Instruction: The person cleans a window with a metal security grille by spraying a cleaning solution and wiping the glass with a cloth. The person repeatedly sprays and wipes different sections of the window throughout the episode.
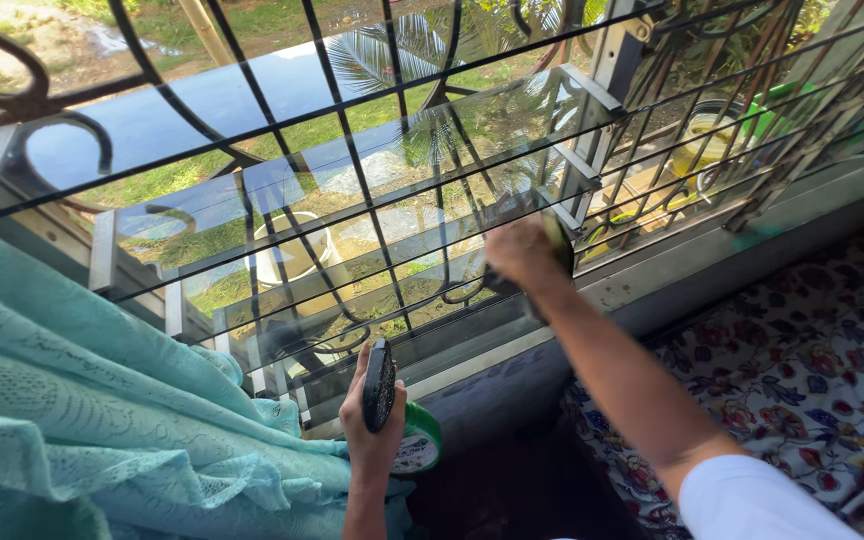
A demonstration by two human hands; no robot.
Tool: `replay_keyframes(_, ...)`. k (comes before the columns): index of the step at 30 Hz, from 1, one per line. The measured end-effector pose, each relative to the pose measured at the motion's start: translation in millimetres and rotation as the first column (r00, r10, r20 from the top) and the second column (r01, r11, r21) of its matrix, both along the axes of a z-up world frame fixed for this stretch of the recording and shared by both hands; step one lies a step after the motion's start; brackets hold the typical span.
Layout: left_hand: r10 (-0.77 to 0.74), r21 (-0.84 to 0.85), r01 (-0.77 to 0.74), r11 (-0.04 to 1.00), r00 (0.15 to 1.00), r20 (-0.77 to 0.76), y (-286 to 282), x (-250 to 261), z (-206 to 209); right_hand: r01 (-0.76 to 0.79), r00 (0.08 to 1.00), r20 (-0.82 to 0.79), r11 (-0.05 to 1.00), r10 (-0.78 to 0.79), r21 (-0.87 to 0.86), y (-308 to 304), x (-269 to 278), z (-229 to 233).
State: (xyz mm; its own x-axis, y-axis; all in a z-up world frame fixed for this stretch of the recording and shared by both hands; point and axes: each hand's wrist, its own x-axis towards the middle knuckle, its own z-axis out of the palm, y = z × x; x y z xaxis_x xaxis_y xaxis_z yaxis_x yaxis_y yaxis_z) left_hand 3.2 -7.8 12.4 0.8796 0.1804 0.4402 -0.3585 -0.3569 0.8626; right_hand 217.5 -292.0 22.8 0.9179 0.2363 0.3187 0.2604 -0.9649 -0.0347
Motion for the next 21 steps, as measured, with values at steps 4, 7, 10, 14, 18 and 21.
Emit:
replay_keyframes(4, 0.003, 0.043, -0.004, 0.999, 1.000, 0.030, 2.0, 0.6, 4.5, 0.055, 0.986, -0.166, 0.979, -0.022, 0.196, 84.3, -27.4, 23.2)
replay_keyframes(7, -0.038, 0.052, 0.037, 0.998, 0.999, 0.028, -4.3, -1.2, 13.0, -0.241, 0.941, -0.178, 0.939, 0.287, 0.245, 107.6, -51.6, 43.4)
replay_keyframes(10, -0.048, 0.149, 0.032, 0.988, 0.993, 0.104, -9.7, -0.2, 25.5, -0.501, 0.841, 0.011, 0.771, 0.541, 0.392, 76.7, -54.2, 54.9)
replay_keyframes(14, -0.018, 0.324, -0.093, 0.942, 0.946, 0.324, -9.8, 7.1, 40.6, -0.210, 0.962, -0.103, 0.923, 0.254, 0.322, -15.8, -31.4, 43.7)
replay_keyframes(18, -0.015, 0.314, -0.087, 0.945, 0.951, 0.310, -4.6, 16.4, 40.9, -0.132, 0.991, -0.036, 0.991, 0.131, -0.030, -65.3, 27.4, 2.2)
replay_keyframes(21, -0.017, 0.295, -0.070, 0.953, 0.959, 0.282, -1.9, 24.6, 36.0, -0.116, 0.985, 0.076, 0.924, 0.154, -0.364, -71.6, 60.1, -14.7)
